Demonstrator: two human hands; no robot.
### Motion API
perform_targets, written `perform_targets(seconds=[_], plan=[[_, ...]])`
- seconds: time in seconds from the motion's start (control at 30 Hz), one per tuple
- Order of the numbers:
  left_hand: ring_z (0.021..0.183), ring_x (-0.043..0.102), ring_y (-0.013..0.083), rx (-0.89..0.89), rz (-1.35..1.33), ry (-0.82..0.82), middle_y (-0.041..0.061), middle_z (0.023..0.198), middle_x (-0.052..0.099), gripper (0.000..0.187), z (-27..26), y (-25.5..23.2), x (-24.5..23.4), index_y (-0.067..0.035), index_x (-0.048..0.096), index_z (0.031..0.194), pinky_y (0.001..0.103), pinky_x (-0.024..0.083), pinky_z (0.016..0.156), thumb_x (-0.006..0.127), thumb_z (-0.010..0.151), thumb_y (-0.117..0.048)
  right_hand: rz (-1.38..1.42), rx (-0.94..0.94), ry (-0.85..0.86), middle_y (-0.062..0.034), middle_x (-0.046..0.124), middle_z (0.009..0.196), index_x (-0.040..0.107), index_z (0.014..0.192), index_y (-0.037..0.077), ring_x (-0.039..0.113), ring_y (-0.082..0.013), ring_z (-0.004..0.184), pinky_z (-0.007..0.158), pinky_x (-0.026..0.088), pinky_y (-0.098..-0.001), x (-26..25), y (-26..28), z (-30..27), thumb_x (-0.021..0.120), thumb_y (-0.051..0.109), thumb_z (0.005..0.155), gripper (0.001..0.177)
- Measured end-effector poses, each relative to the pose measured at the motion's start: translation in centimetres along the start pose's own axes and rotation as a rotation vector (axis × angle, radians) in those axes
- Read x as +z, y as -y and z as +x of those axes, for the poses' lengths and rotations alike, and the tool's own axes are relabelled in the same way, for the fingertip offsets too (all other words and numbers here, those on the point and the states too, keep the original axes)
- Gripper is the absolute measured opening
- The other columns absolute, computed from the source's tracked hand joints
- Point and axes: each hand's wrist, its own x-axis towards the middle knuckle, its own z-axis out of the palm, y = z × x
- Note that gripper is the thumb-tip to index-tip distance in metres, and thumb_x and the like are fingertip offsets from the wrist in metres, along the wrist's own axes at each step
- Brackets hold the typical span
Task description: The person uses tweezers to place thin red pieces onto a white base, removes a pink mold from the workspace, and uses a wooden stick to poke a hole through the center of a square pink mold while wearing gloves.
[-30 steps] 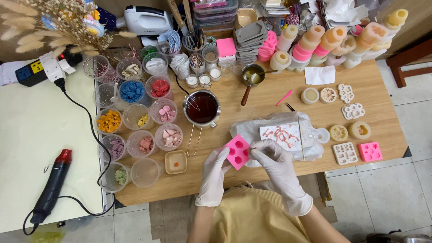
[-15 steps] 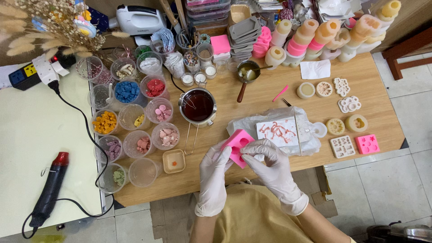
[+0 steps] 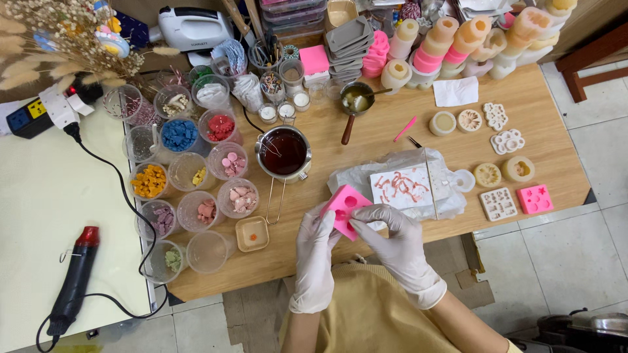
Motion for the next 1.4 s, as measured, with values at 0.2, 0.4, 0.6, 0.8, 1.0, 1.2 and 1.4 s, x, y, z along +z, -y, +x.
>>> perform_targets(seconds=[0.2, 0.4, 0.6, 0.8, 1.0, 1.2, 1.4], plan=[[0.115, 0.065, 0.0146, -0.01, -0.009, -0.046, 0.007, 0.124, 0.069, 0.035, 0.1, 0.2, 0.4, -0.007, 0.059, 0.13, 0.036, 0.052, 0.103, 0.061, 0.099, -0.024, -0.166, -0.179, -0.077, -0.0058, 0.074, 0.097, 0.077, 0.095, 0.007, 0.072, -0.0178, 0.09, 0.081, 0.057, -0.0302, 0.5, 0.8, 0.0, 0.088, 0.009, 0.072, 0.025], [0.113, 0.065, 0.0152, -0.019, -0.017, -0.007, 0.005, 0.124, 0.068, 0.035, -0.4, -0.1, 1.1, -0.009, 0.056, 0.131, 0.037, 0.056, 0.094, 0.06, 0.098, -0.02, -0.284, -0.166, -0.108, -0.0045, 0.074, 0.095, 0.078, 0.091, 0.009, 0.071, -0.0188, 0.089, 0.079, 0.056, -0.0308, 0.6, 1.2, 0.1, 0.091, 0.015, 0.07, 0.026], [0.111, 0.065, 0.0146, -0.061, -0.006, -0.021, 0.005, 0.121, 0.068, 0.035, -0.4, 0.3, 1.2, -0.01, 0.058, 0.131, 0.037, 0.057, 0.095, 0.06, 0.099, -0.022, -0.395, -0.166, -0.106, -0.0013, 0.073, 0.093, 0.078, 0.09, 0.014, 0.069, -0.0202, 0.085, 0.072, 0.053, -0.0326, 0.5, 1.6, 0.5, 0.09, 0.021, 0.069, 0.025], [0.103, 0.065, 0.0145, -0.083, -0.029, -0.046, 0.005, 0.119, 0.069, 0.036, 0.2, 1.2, 0.4, -0.01, 0.058, 0.133, 0.036, 0.057, 0.088, 0.059, 0.1, -0.024, -0.479, -0.204, -0.076, -0.001, 0.072, 0.093, 0.079, 0.093, 0.017, 0.068, -0.0207, 0.082, 0.068, 0.051, -0.0344, 0.4, 2.0, 0.6, 0.091, 0.028, 0.068, 0.03], [0.101, 0.066, 0.0157, -0.056, -0.015, 0.012, 0.008, 0.119, 0.069, 0.036, 0.4, 1.4, 0.1, -0.008, 0.057, 0.135, 0.037, 0.056, 0.088, 0.053, 0.104, -0.026, -0.441, -0.268, -0.04, -0.0017, 0.073, 0.102, 0.08, 0.102, 0.018, 0.069, -0.0211, 0.089, 0.076, 0.055, -0.0325, -0.2, 1.4, -0.1, 0.088, 0.022, 0.072, 0.031], [0.107, 0.067, 0.015, -0.05, 0.0, 0.002, 0.007, 0.122, 0.068, 0.036, 0.3, 1.5, 0.3, -0.008, 0.057, 0.134, 0.036, 0.058, 0.091, 0.052, 0.103, -0.025, -0.454, -0.248, -0.054, -0.0013, 0.074, 0.101, 0.081, 0.102, 0.018, 0.069, -0.0216, 0.088, 0.076, 0.054, -0.0336, -0.4, 0.9, -0.6, 0.085, 0.015, 0.074, 0.028], [0.105, 0.068, 0.0152, -0.06, 0.082, -0.021, 0.008, 0.122, 0.069, 0.036, 0.1, 1.1, 0.8, -0.008, 0.058, 0.133, 0.036, 0.057, 0.088, 0.053, 0.102, -0.026, -0.382, -0.198, -0.043, -0.0029, 0.072, 0.099, 0.079, 0.099, 0.016, 0.07, -0.0222, 0.091, 0.079, 0.055, -0.0334, -0.6, 1.4, -0.1, 0.085, 0.015, 0.075, 0.025]])
